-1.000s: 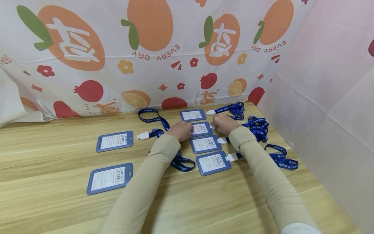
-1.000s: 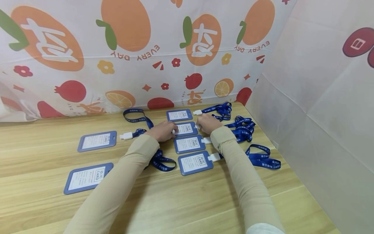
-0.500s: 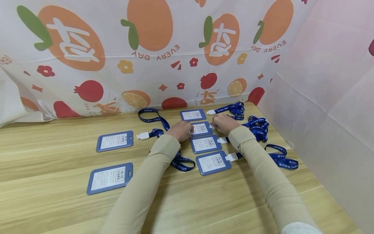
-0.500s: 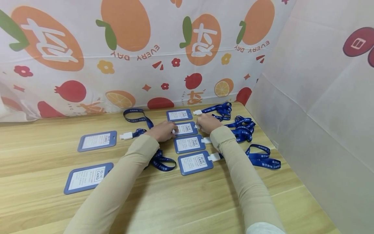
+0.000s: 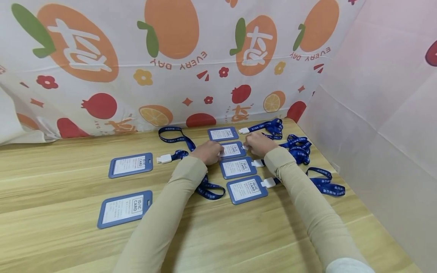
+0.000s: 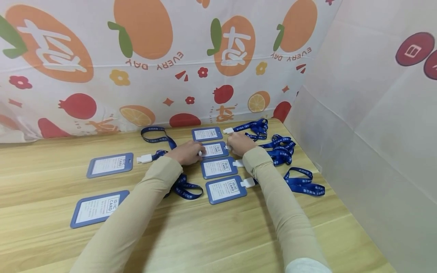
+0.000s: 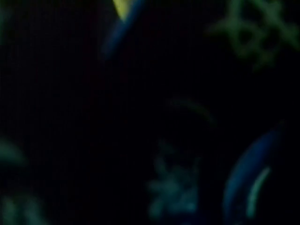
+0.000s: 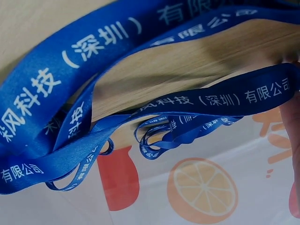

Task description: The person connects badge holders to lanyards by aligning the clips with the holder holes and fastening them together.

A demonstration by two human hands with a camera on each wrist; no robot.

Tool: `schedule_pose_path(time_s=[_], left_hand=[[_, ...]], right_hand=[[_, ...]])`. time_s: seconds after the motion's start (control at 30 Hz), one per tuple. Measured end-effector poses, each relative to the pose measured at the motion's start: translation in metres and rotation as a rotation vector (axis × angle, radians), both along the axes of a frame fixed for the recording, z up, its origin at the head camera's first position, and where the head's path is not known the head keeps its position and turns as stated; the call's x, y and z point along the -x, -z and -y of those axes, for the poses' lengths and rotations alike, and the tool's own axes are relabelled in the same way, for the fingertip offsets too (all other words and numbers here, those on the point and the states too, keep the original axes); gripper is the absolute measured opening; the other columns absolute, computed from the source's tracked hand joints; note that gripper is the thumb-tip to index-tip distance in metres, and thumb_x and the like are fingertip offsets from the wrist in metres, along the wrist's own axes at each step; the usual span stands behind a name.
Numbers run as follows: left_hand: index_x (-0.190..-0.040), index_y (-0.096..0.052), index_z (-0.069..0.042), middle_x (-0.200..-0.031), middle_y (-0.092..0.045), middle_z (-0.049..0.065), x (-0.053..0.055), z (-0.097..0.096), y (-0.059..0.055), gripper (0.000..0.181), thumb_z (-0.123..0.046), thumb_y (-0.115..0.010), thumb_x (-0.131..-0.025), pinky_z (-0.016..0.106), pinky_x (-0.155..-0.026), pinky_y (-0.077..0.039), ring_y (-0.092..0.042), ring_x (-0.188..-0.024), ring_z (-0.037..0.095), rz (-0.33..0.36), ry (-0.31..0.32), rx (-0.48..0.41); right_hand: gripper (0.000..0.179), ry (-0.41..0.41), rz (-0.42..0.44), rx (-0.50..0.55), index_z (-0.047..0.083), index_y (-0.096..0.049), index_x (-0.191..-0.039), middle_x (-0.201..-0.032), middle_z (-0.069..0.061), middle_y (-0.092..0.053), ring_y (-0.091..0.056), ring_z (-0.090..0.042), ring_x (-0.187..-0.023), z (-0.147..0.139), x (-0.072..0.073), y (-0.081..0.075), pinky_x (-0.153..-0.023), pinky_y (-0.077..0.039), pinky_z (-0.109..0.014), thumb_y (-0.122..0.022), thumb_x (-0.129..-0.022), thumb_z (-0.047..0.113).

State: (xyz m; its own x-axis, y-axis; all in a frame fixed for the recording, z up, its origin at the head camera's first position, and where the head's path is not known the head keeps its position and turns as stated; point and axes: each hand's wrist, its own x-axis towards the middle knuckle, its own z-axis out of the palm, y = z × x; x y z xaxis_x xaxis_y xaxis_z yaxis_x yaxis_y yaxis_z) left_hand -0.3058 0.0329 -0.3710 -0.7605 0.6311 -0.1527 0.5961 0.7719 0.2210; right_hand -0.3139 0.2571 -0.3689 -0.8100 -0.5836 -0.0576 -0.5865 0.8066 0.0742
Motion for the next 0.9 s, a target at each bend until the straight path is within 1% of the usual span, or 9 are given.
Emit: schedule_pose_path(time_s=[0.2,0.43,0.63,0.9], left_hand=[[-0.128,-0.069,-0.003,-0.13,-0.066,0.015,0.0004,0.0012,-0.0003,0.03,-0.011,-0.067,-0.099,0.041,-0.106,-0.046,-0.059,-0.115,0.027,0.017,0.01,-0.015],[-0.127,-0.07,-0.004,-0.131,-0.065,0.014,0.0007,0.0002,0.0006,0.029,-0.012,-0.068,-0.099,0.041,-0.105,-0.046,-0.058,-0.112,0.026,0.032,-0.013,-0.019],[-0.126,-0.071,-0.004,-0.13,-0.066,0.014,0.0013,0.0004,0.0016,0.029,-0.011,-0.069,-0.098,0.04,-0.104,-0.047,-0.059,-0.109,0.026,0.014,-0.01,-0.022],[-0.127,-0.07,-0.004,-0.131,-0.065,0.014,0.0026,0.001,0.0034,0.03,-0.011,-0.069,-0.098,0.042,-0.106,-0.046,-0.059,-0.112,0.027,0.017,-0.014,-0.036]], right_hand=[[0.019,-0.01,-0.013,0.0,-0.002,-0.078,-0.103,-0.095,-0.015,-0.071,-0.068,-0.028,-0.092,-0.0004,-0.0006,-0.0002,-0.078,-0.056,-0.035,-0.07,-0.088,-0.01],[0.018,-0.01,-0.016,-0.008,-0.001,-0.079,-0.102,-0.095,-0.014,-0.071,-0.068,-0.027,-0.091,-0.0011,0.001,0.0014,-0.077,-0.056,-0.034,-0.07,-0.089,-0.009],[0.019,0.002,-0.01,-0.001,-0.001,-0.079,-0.104,-0.096,-0.014,-0.071,-0.068,-0.027,-0.091,-0.0008,0.0026,0.0029,-0.077,-0.056,-0.034,-0.069,-0.09,-0.009],[0.019,0.019,-0.004,0.003,-0.001,-0.079,-0.105,-0.096,-0.014,-0.071,-0.068,-0.026,-0.091,0.001,0.0009,0.0016,-0.076,-0.056,-0.033,-0.069,-0.09,-0.008]])
